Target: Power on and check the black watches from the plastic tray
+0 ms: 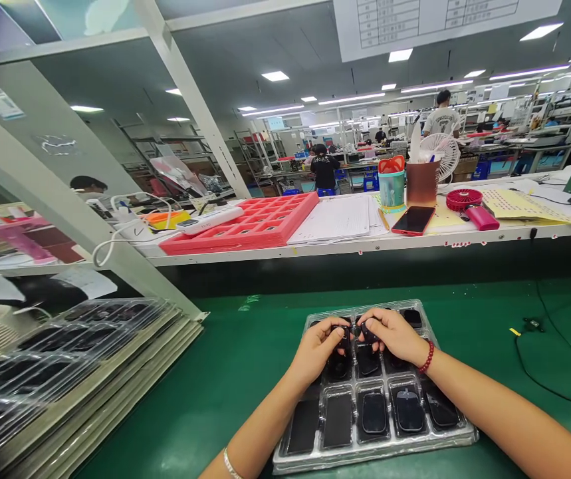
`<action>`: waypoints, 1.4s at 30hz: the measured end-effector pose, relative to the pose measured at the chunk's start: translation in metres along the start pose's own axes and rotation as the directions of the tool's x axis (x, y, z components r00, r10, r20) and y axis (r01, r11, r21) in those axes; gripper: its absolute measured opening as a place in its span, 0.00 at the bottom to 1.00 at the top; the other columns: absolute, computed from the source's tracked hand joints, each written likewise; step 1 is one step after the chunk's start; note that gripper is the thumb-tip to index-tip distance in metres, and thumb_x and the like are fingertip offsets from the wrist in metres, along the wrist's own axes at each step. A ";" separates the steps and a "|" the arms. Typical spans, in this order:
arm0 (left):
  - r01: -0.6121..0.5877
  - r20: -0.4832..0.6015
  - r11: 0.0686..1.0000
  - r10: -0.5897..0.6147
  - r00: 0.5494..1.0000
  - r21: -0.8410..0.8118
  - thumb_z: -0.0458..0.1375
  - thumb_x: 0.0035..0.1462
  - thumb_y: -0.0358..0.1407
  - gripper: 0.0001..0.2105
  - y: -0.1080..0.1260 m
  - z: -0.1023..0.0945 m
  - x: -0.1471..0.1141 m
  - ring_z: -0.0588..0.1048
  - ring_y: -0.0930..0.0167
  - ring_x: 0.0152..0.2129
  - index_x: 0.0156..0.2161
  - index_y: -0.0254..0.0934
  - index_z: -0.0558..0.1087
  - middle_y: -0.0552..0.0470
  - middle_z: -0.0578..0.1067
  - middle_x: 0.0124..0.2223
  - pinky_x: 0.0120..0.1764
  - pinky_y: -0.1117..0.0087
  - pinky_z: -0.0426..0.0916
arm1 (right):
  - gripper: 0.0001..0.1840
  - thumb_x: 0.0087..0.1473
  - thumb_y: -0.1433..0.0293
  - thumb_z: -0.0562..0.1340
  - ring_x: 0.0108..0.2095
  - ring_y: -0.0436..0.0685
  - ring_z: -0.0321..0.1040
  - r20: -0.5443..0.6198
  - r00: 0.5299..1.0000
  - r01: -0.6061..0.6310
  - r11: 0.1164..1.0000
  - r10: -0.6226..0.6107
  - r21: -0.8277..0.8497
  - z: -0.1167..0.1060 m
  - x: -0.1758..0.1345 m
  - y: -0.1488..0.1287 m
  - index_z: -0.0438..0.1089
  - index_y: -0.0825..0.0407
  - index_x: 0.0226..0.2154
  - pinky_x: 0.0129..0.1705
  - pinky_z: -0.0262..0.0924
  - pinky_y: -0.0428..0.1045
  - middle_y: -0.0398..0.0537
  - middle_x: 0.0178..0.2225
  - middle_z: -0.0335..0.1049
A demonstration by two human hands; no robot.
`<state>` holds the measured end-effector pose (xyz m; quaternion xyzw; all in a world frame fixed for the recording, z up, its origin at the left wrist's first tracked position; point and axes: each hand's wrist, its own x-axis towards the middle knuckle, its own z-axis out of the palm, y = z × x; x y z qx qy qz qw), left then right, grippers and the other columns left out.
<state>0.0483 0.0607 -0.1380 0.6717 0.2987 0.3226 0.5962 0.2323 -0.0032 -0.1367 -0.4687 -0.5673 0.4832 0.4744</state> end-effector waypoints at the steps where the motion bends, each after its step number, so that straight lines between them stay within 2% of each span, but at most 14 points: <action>1: -0.015 -0.003 1.000 0.015 1.000 0.006 0.55 0.52 0.36 0.11 -0.001 0.000 0.000 0.73 0.70 0.30 0.40 0.33 0.69 0.48 0.74 0.35 0.31 0.71 0.70 | 0.12 0.54 0.62 0.57 0.21 0.48 0.63 -0.016 1.000 0.005 1.000 -0.005 -0.017 0.001 0.000 -0.001 0.65 0.53 0.38 0.22 0.58 0.44 0.45 0.29 0.70; 4: -0.066 -0.029 0.997 0.067 0.997 0.049 0.54 0.50 0.28 0.15 -0.005 0.000 0.000 0.72 0.69 0.36 0.45 0.36 0.67 0.48 0.72 0.42 0.36 0.70 0.70 | 0.14 0.48 0.73 0.60 0.28 0.51 0.66 -0.030 0.999 0.042 0.996 -0.044 -0.074 0.004 -0.002 -0.004 0.64 0.51 0.40 0.26 0.60 0.44 0.45 0.34 0.70; 7: -0.084 -0.063 0.987 0.094 0.994 0.136 0.54 0.47 0.25 0.16 -0.007 -0.001 0.001 0.72 0.70 0.34 0.44 0.37 0.67 0.50 0.73 0.39 0.36 0.71 0.68 | 0.18 0.45 0.77 0.58 0.31 0.52 0.67 0.006 0.999 0.048 0.997 -0.048 -0.058 0.006 -0.004 -0.005 0.64 0.49 0.42 0.29 0.63 0.46 0.45 0.38 0.69; 11: -0.103 -0.042 0.987 0.108 0.993 0.122 0.54 0.50 0.30 0.11 -0.006 0.000 0.000 0.71 0.71 0.31 0.41 0.36 0.69 0.50 0.73 0.36 0.34 0.72 0.68 | 0.15 0.51 0.70 0.56 0.31 0.53 0.69 0.029 1.000 0.012 1.000 -0.011 -0.028 0.003 -0.004 -0.003 0.64 0.51 0.44 0.28 0.65 0.48 0.48 0.37 0.70; 15: -0.068 -0.038 0.996 0.071 0.997 0.064 0.48 0.51 0.26 0.16 -0.005 0.000 -0.001 0.71 0.74 0.27 0.45 0.37 0.69 0.51 0.73 0.37 0.33 0.72 0.68 | 0.13 0.51 0.67 0.58 0.25 0.51 0.66 -0.021 1.000 -0.006 0.994 0.004 -0.112 0.000 -0.003 -0.002 0.64 0.51 0.41 0.25 0.63 0.47 0.47 0.33 0.70; 18: -0.084 -0.065 0.991 0.091 0.994 0.101 0.50 0.47 0.24 0.20 -0.008 0.000 0.000 0.72 0.73 0.28 0.47 0.38 0.68 0.51 0.73 0.38 0.34 0.72 0.67 | 0.14 0.50 0.68 0.60 0.27 0.52 0.67 -0.006 1.000 0.007 0.993 -0.008 -0.117 0.001 -0.004 -0.002 0.63 0.51 0.42 0.27 0.64 0.47 0.47 0.34 0.70; 21: -0.130 -0.076 0.982 0.141 0.987 0.140 0.54 0.46 0.25 0.17 -0.012 -0.001 0.001 0.71 0.71 0.32 0.44 0.36 0.70 0.50 0.74 0.37 0.34 0.73 0.66 | 0.16 0.51 0.68 0.58 0.31 0.54 0.69 0.038 0.999 0.018 0.996 -0.014 -0.090 0.001 -0.005 -0.001 0.62 0.50 0.45 0.30 0.65 0.49 0.50 0.40 0.69; 23: -0.145 -0.067 0.980 0.155 0.986 0.139 0.54 0.47 0.26 0.15 -0.012 -0.001 0.001 0.71 0.71 0.33 0.42 0.36 0.70 0.49 0.74 0.38 0.35 0.73 0.66 | 0.17 0.51 0.69 0.58 0.33 0.55 0.70 0.047 0.999 0.015 0.996 -0.011 -0.084 0.001 -0.005 -0.001 0.62 0.50 0.46 0.31 0.66 0.50 0.50 0.41 0.69; 27: -0.143 -0.053 0.986 0.148 0.988 0.087 0.54 0.44 0.24 0.20 -0.008 0.000 0.000 0.72 0.70 0.35 0.46 0.37 0.69 0.49 0.73 0.40 0.36 0.72 0.66 | 0.20 0.49 0.70 0.60 0.34 0.55 0.69 0.057 0.998 0.018 0.998 -0.014 -0.062 0.002 -0.005 -0.002 0.62 0.49 0.47 0.32 0.66 0.49 0.49 0.42 0.69; 31: -0.065 -0.026 0.997 0.064 0.998 -0.033 0.52 0.54 0.35 0.11 -0.003 0.000 -0.001 0.71 0.73 0.26 0.41 0.34 0.70 0.49 0.73 0.33 0.29 0.73 0.67 | 0.15 0.55 0.62 0.55 0.28 0.53 0.69 0.058 0.998 0.017 1.000 -0.016 -0.021 0.002 -0.004 -0.004 0.66 0.52 0.43 0.28 0.65 0.49 0.49 0.37 0.71; 33: -0.015 -0.032 0.998 0.013 0.999 -0.059 0.48 0.57 0.40 0.14 -0.003 0.000 -0.001 0.70 0.74 0.22 0.41 0.34 0.70 0.50 0.73 0.29 0.27 0.73 0.66 | 0.16 0.57 0.60 0.52 0.27 0.53 0.69 0.041 0.999 0.010 1.000 -0.010 0.013 0.002 -0.004 -0.004 0.67 0.52 0.42 0.27 0.65 0.49 0.50 0.35 0.71; 35: -0.017 -0.046 0.998 0.014 0.999 -0.065 0.52 0.55 0.38 0.15 -0.003 0.000 -0.001 0.71 0.73 0.26 0.46 0.35 0.67 0.50 0.74 0.32 0.30 0.72 0.67 | 0.15 0.54 0.62 0.56 0.28 0.53 0.69 0.016 1.000 0.010 1.000 -0.011 0.015 0.002 -0.003 -0.004 0.65 0.51 0.44 0.28 0.65 0.49 0.49 0.36 0.71; 38: -0.047 -0.040 0.997 0.044 0.998 -0.065 0.58 0.48 0.31 0.24 -0.003 0.000 -0.001 0.73 0.70 0.34 0.52 0.37 0.63 0.48 0.74 0.39 0.35 0.72 0.68 | 0.19 0.48 0.68 0.62 0.28 0.51 0.68 -0.007 1.000 0.009 1.000 -0.009 -0.004 0.003 -0.002 -0.003 0.63 0.50 0.45 0.27 0.65 0.47 0.47 0.37 0.71; 42: 0.003 -0.021 0.999 -0.004 1.000 -0.033 0.51 0.56 0.39 0.13 -0.001 0.000 -0.001 0.71 0.74 0.23 0.42 0.34 0.69 0.50 0.74 0.31 0.28 0.72 0.68 | 0.15 0.53 0.60 0.56 0.19 0.48 0.67 0.026 0.999 -0.023 0.999 0.022 0.035 0.003 -0.002 -0.003 0.65 0.53 0.39 0.19 0.59 0.44 0.46 0.31 0.71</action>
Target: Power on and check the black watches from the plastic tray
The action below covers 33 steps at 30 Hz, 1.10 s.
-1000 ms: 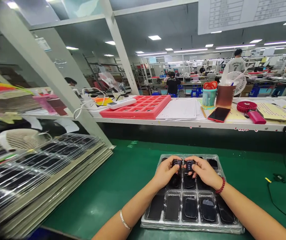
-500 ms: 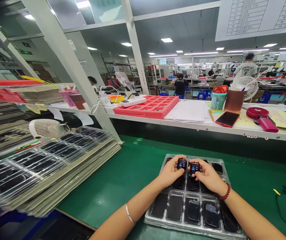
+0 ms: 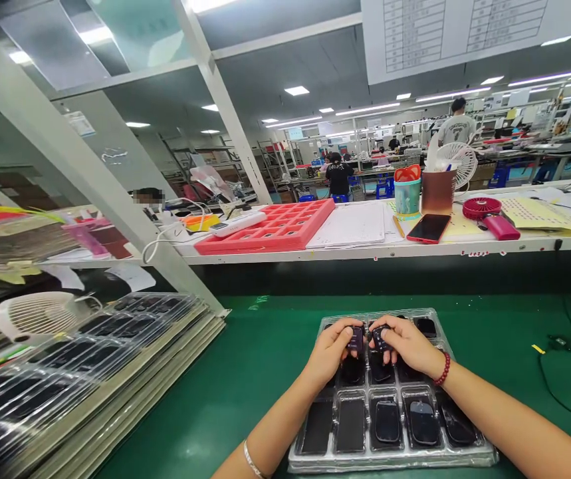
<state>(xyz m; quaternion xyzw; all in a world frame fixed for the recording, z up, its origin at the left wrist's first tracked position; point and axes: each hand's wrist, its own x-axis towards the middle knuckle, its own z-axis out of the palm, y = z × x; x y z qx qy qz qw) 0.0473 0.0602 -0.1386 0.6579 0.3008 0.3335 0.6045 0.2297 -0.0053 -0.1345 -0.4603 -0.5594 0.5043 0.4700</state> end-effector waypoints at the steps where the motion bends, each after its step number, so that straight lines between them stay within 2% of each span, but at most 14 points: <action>1: 0.009 -0.009 1.000 -0.009 1.000 0.015 0.49 0.57 0.40 0.14 0.000 0.000 0.000 0.70 0.74 0.22 0.42 0.34 0.70 0.50 0.73 0.31 0.27 0.72 0.67 | 0.17 0.55 0.57 0.54 0.18 0.48 0.66 -0.002 1.000 -0.008 1.000 0.008 0.019 0.000 0.000 0.000 0.66 0.53 0.38 0.18 0.58 0.44 0.46 0.30 0.71; 3: -0.002 -0.033 0.999 0.003 0.999 0.035 0.51 0.55 0.38 0.14 0.000 0.000 0.000 0.72 0.73 0.26 0.44 0.35 0.69 0.50 0.74 0.34 0.29 0.72 0.68 | 0.18 0.55 0.56 0.54 0.19 0.49 0.67 -0.027 1.000 -0.004 0.999 0.005 0.040 -0.001 0.000 -0.001 0.65 0.53 0.38 0.19 0.59 0.44 0.47 0.31 0.71; 6: -0.040 -0.029 0.999 0.040 0.999 0.023 0.56 0.48 0.28 0.20 -0.003 0.001 0.000 0.72 0.69 0.37 0.49 0.37 0.66 0.48 0.73 0.42 0.36 0.72 0.68 | 0.16 0.50 0.66 0.60 0.25 0.49 0.68 -0.043 0.999 0.031 0.999 -0.029 0.026 0.000 0.000 -0.001 0.63 0.51 0.43 0.24 0.63 0.45 0.47 0.36 0.70; 8: -0.047 -0.003 0.999 0.047 0.999 0.008 0.54 0.46 0.25 0.21 -0.004 0.002 0.000 0.72 0.68 0.39 0.48 0.36 0.66 0.47 0.73 0.43 0.37 0.71 0.69 | 0.19 0.48 0.72 0.60 0.27 0.49 0.68 -0.027 0.999 0.041 0.999 -0.041 0.012 0.001 -0.001 -0.001 0.62 0.50 0.45 0.27 0.64 0.46 0.47 0.39 0.69; 13: -0.044 0.023 0.998 0.043 0.999 0.042 0.55 0.46 0.25 0.22 -0.002 0.002 -0.002 0.72 0.67 0.38 0.50 0.37 0.65 0.47 0.74 0.41 0.38 0.70 0.68 | 0.20 0.46 0.76 0.59 0.31 0.51 0.68 0.001 0.998 0.056 0.998 -0.056 -0.021 0.002 -0.004 -0.003 0.62 0.49 0.45 0.31 0.64 0.47 0.46 0.40 0.69; 18: -0.028 0.002 0.999 0.028 1.000 0.027 0.53 0.48 0.28 0.18 0.002 0.003 -0.002 0.72 0.70 0.32 0.48 0.34 0.67 0.47 0.73 0.37 0.32 0.71 0.69 | 0.13 0.52 0.71 0.56 0.27 0.51 0.70 0.011 1.000 0.010 0.999 -0.009 -0.049 -0.001 -0.001 0.001 0.64 0.51 0.43 0.27 0.64 0.46 0.48 0.36 0.72; 33: -0.035 0.002 0.994 0.035 0.999 0.103 0.52 0.48 0.26 0.15 -0.001 0.004 -0.002 0.72 0.71 0.29 0.43 0.35 0.69 0.48 0.74 0.36 0.30 0.71 0.69 | 0.14 0.51 0.74 0.54 0.25 0.49 0.69 0.000 1.000 0.016 0.994 -0.016 -0.106 -0.002 0.000 0.003 0.64 0.52 0.42 0.27 0.63 0.46 0.47 0.36 0.72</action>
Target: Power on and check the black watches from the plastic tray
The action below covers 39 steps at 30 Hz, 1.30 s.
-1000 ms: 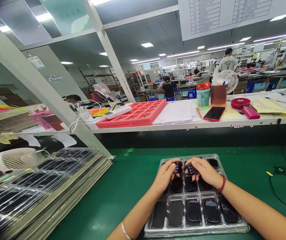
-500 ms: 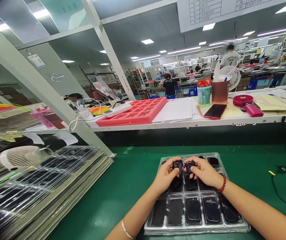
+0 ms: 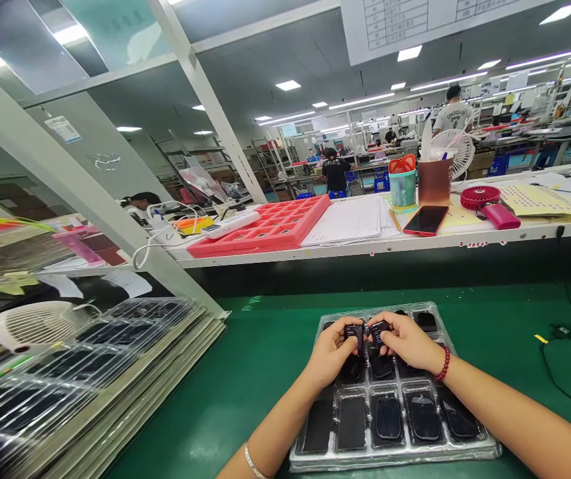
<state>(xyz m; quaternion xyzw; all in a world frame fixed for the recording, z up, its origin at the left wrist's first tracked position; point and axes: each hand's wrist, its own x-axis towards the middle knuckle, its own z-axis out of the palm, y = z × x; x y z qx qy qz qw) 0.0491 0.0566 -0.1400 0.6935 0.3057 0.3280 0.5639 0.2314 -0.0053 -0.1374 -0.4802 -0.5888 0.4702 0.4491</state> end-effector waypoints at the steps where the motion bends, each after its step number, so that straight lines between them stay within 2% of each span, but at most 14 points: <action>1: -0.001 -0.001 1.000 0.001 1.000 0.003 0.52 0.48 0.26 0.15 0.000 0.000 0.000 0.72 0.71 0.29 0.43 0.35 0.69 0.49 0.74 0.36 0.30 0.71 0.69 | 0.14 0.51 0.74 0.54 0.25 0.49 0.69 -0.001 1.000 0.000 1.000 0.000 0.000 0.000 0.000 0.000 0.64 0.52 0.42 0.27 0.63 0.46 0.47 0.36 0.72; 14: -0.001 0.006 1.000 0.001 1.000 0.026 0.51 0.48 0.25 0.15 -0.001 0.000 0.001 0.71 0.73 0.27 0.43 0.33 0.68 0.49 0.73 0.34 0.30 0.73 0.68 | 0.15 0.50 0.76 0.54 0.25 0.49 0.69 0.000 1.000 0.008 1.000 -0.008 -0.005 0.001 0.000 0.000 0.64 0.52 0.43 0.28 0.63 0.46 0.45 0.34 0.70; 20: -0.033 -0.016 0.995 0.035 0.999 0.098 0.53 0.47 0.24 0.19 -0.004 -0.002 0.001 0.73 0.71 0.33 0.47 0.37 0.66 0.49 0.74 0.40 0.30 0.75 0.66 | 0.20 0.47 0.78 0.55 0.33 0.52 0.70 -0.014 0.999 0.050 0.997 -0.049 0.055 0.002 -0.002 -0.002 0.62 0.50 0.44 0.32 0.64 0.47 0.47 0.41 0.68; 25: -0.037 -0.027 0.997 0.039 0.999 0.066 0.53 0.49 0.26 0.15 -0.001 -0.003 0.000 0.73 0.69 0.35 0.44 0.36 0.68 0.48 0.74 0.41 0.34 0.72 0.67 | 0.20 0.49 0.78 0.53 0.30 0.52 0.70 0.005 0.999 0.036 0.999 -0.036 0.019 0.003 -0.001 -0.001 0.62 0.51 0.46 0.31 0.65 0.48 0.46 0.35 0.69; 31: -0.018 -0.024 1.000 0.019 1.000 0.018 0.52 0.49 0.26 0.15 0.002 -0.002 0.000 0.73 0.69 0.34 0.43 0.36 0.68 0.47 0.74 0.39 0.35 0.70 0.67 | 0.21 0.49 0.78 0.53 0.30 0.51 0.70 0.020 0.999 0.040 0.999 -0.040 0.024 0.003 -0.002 0.000 0.63 0.51 0.47 0.31 0.65 0.47 0.48 0.38 0.70; 39: -0.020 -0.041 0.997 0.023 0.999 0.069 0.53 0.47 0.24 0.18 0.001 -0.002 -0.001 0.73 0.70 0.33 0.45 0.36 0.67 0.49 0.74 0.38 0.34 0.73 0.67 | 0.22 0.47 0.78 0.54 0.31 0.51 0.70 0.025 0.999 0.046 0.998 -0.047 0.044 0.002 -0.002 -0.002 0.63 0.50 0.47 0.31 0.65 0.47 0.47 0.38 0.70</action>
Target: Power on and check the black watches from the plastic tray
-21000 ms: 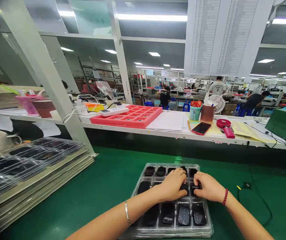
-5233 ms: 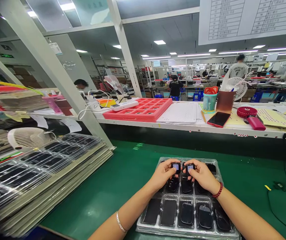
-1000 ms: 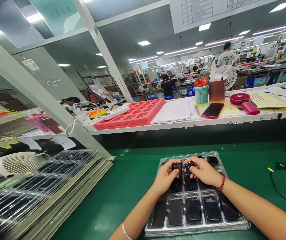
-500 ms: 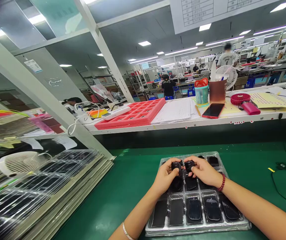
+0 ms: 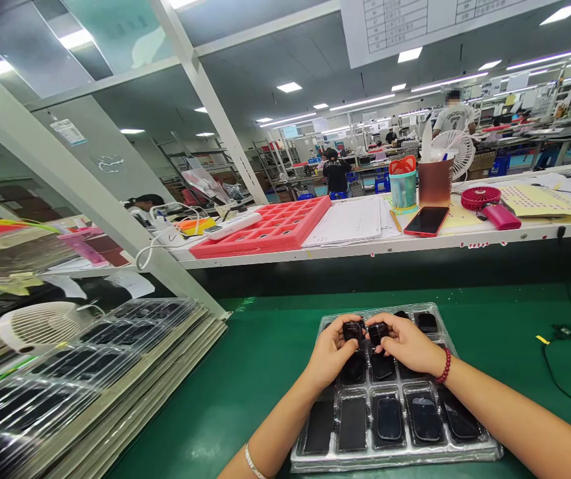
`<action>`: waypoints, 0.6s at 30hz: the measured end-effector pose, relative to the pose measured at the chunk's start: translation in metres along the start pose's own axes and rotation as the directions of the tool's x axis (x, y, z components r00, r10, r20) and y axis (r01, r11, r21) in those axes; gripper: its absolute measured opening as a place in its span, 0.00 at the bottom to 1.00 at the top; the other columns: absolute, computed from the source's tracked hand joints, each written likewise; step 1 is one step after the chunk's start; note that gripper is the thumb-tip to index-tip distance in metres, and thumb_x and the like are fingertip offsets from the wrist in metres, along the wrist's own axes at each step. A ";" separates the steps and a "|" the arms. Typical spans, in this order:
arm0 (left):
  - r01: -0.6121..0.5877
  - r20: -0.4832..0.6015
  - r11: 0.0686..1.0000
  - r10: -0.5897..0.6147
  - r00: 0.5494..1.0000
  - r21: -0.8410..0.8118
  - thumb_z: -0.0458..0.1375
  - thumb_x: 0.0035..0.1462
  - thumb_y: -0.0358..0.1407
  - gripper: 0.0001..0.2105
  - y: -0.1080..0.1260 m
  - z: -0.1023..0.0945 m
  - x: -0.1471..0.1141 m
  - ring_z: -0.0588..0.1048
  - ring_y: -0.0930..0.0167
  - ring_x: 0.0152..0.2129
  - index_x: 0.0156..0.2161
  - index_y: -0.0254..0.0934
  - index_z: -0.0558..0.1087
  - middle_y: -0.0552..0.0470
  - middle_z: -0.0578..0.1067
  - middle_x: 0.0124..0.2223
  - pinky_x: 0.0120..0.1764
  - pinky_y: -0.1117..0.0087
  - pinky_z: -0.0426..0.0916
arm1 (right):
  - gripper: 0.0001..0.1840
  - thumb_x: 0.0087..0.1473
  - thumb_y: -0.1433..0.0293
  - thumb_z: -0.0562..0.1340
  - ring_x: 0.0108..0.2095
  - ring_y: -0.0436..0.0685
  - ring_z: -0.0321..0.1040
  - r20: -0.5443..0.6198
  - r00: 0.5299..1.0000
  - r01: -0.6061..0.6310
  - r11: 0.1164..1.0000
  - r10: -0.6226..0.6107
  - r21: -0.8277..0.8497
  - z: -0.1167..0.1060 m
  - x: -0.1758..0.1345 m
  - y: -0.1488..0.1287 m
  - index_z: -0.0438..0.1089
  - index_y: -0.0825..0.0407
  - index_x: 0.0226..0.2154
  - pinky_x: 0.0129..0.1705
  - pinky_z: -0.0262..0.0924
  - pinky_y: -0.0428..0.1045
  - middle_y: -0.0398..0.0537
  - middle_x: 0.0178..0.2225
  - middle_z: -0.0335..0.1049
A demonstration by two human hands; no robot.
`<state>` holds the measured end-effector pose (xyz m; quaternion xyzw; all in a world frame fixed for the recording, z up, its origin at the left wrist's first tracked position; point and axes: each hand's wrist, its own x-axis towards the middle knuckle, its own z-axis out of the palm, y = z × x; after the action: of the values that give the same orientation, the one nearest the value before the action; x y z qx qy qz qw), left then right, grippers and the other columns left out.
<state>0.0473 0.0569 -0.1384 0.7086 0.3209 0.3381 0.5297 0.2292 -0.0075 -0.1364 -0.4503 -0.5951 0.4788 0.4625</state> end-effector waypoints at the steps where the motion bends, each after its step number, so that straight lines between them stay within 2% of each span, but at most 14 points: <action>1: 0.003 0.000 1.000 -0.003 1.000 -0.002 0.54 0.47 0.25 0.18 -0.001 0.000 0.000 0.73 0.70 0.33 0.46 0.37 0.67 0.49 0.74 0.38 0.34 0.73 0.67 | 0.22 0.48 0.78 0.53 0.31 0.51 0.70 -0.005 1.000 -0.002 1.000 0.002 -0.005 0.000 0.000 0.000 0.63 0.50 0.47 0.30 0.65 0.47 0.47 0.38 0.69; 5: 0.004 -0.002 1.000 -0.004 1.000 -0.025 0.54 0.47 0.26 0.17 -0.003 0.000 0.001 0.73 0.70 0.34 0.46 0.36 0.67 0.48 0.74 0.39 0.35 0.72 0.67 | 0.22 0.47 0.78 0.54 0.30 0.51 0.70 -0.021 1.000 -0.004 1.000 0.004 -0.022 0.000 0.000 0.000 0.63 0.50 0.47 0.31 0.66 0.47 0.46 0.38 0.70; 10: 0.006 -0.003 0.997 -0.006 1.000 -0.076 0.53 0.49 0.27 0.15 -0.003 0.000 0.002 0.73 0.69 0.33 0.45 0.35 0.67 0.48 0.74 0.38 0.35 0.71 0.68 | 0.25 0.45 0.80 0.54 0.36 0.52 0.70 0.044 0.997 0.057 0.998 -0.055 -0.030 0.003 -0.003 -0.003 0.63 0.49 0.47 0.39 0.67 0.50 0.47 0.45 0.67; 15: -0.003 0.004 0.998 0.003 1.000 -0.060 0.53 0.47 0.24 0.19 -0.004 0.000 0.001 0.73 0.69 0.35 0.47 0.36 0.66 0.48 0.74 0.39 0.36 0.71 0.68 | 0.21 0.50 0.77 0.53 0.31 0.51 0.71 0.017 1.000 0.003 0.999 -0.002 -0.051 0.001 -0.002 -0.001 0.63 0.50 0.48 0.31 0.66 0.47 0.48 0.40 0.69; 18: 0.003 0.025 0.997 -0.001 1.000 -0.076 0.54 0.47 0.25 0.20 -0.005 0.000 0.000 0.73 0.69 0.35 0.47 0.37 0.66 0.48 0.74 0.40 0.36 0.72 0.68 | 0.22 0.48 0.77 0.55 0.31 0.51 0.70 -0.016 1.000 -0.003 1.000 0.002 -0.026 0.001 -0.001 -0.001 0.63 0.50 0.47 0.32 0.66 0.47 0.48 0.41 0.69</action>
<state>0.0472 0.0582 -0.1429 0.6919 0.3019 0.3407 0.5604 0.2286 -0.0085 -0.1353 -0.4608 -0.5969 0.4680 0.4608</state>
